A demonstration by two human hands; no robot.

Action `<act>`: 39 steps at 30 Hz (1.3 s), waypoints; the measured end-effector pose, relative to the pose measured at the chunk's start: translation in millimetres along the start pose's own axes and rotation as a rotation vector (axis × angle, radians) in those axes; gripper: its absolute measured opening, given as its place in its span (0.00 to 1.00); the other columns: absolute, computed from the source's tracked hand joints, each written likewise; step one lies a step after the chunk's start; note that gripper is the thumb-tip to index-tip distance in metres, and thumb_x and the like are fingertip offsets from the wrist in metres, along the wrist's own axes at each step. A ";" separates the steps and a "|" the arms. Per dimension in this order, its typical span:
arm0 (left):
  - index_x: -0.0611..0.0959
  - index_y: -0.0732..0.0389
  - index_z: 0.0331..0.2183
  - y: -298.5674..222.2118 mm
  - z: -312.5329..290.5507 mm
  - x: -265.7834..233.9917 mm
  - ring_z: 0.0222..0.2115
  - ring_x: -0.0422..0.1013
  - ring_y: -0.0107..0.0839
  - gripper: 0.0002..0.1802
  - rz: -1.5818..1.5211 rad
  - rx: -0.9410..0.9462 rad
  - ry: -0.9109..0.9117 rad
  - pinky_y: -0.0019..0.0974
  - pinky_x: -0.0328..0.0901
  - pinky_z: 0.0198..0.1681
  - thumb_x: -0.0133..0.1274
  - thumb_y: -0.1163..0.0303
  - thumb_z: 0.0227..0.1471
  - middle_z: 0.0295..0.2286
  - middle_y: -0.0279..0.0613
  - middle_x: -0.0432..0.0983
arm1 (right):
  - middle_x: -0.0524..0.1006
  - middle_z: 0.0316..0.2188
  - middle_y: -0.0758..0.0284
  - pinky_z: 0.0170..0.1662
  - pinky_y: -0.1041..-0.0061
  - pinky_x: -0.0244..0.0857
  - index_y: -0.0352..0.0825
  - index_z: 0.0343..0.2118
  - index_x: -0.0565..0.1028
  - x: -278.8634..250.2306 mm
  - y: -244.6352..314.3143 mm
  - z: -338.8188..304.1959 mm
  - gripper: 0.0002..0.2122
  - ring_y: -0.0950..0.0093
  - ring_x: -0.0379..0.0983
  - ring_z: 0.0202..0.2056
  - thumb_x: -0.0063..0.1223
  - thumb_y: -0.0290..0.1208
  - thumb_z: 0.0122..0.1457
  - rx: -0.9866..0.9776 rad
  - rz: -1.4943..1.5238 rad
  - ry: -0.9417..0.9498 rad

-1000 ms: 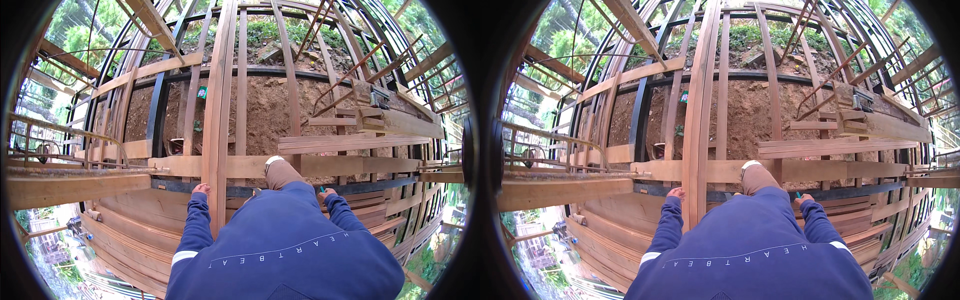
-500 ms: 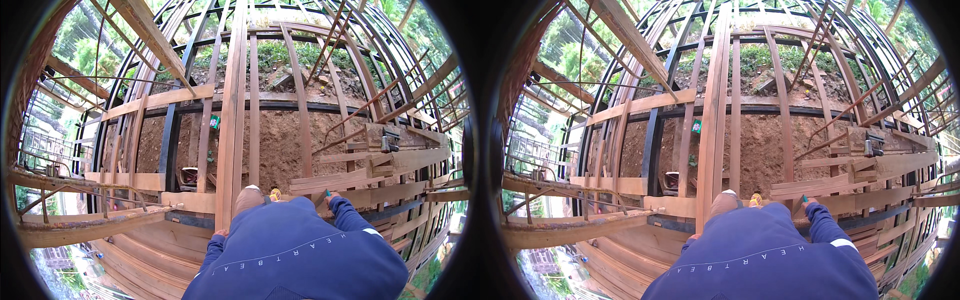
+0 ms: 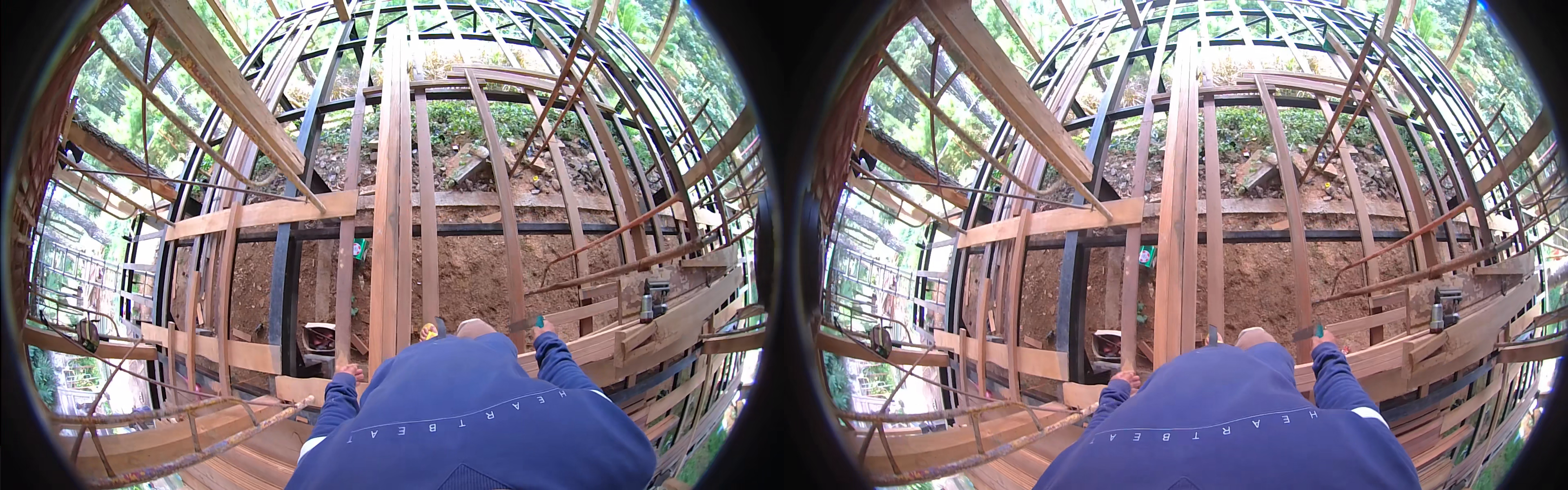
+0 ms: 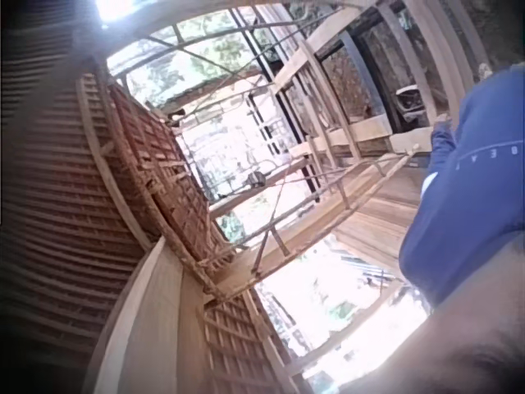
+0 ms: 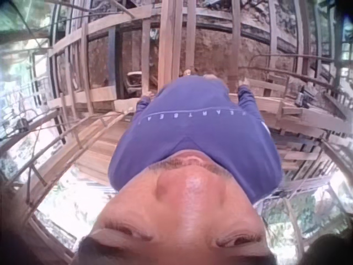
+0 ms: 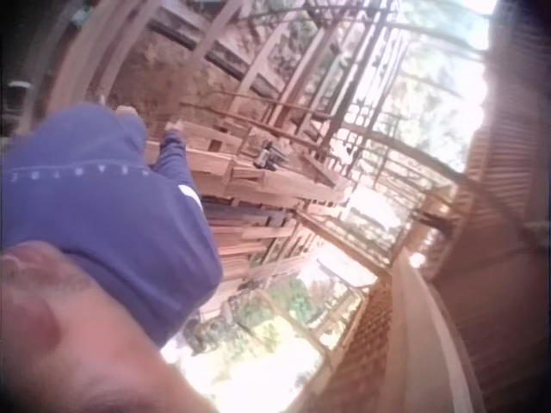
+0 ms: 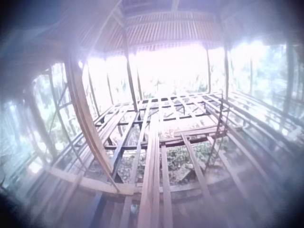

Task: The person uses a square and a pencil to measure and mark lines on wooden planks while kneeling on a floor frame.

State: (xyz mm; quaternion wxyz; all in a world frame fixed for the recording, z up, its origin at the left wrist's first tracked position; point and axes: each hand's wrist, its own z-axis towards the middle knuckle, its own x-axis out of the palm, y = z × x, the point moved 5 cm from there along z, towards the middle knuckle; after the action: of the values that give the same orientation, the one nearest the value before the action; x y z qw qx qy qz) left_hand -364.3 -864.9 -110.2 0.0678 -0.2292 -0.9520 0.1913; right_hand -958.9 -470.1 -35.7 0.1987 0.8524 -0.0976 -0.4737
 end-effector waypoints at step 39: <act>0.76 0.59 0.37 -644.6 189.9 199.5 0.32 0.73 0.28 0.12 0.863 0.130 0.040 0.35 0.67 0.35 0.46 0.68 0.48 0.30 0.39 0.76 | 0.74 0.32 0.54 0.29 0.62 0.70 0.26 0.39 0.70 76.1 194.8 299.6 0.14 0.59 0.74 0.33 0.46 0.28 0.51 0.781 -0.006 0.180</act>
State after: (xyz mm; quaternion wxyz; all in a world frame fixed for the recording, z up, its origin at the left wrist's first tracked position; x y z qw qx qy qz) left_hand -846.8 -1365.6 -21.4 0.0145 -0.6050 -0.7534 0.2573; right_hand -1167.7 -746.6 -151.8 -0.1340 0.9022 -0.2500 -0.3249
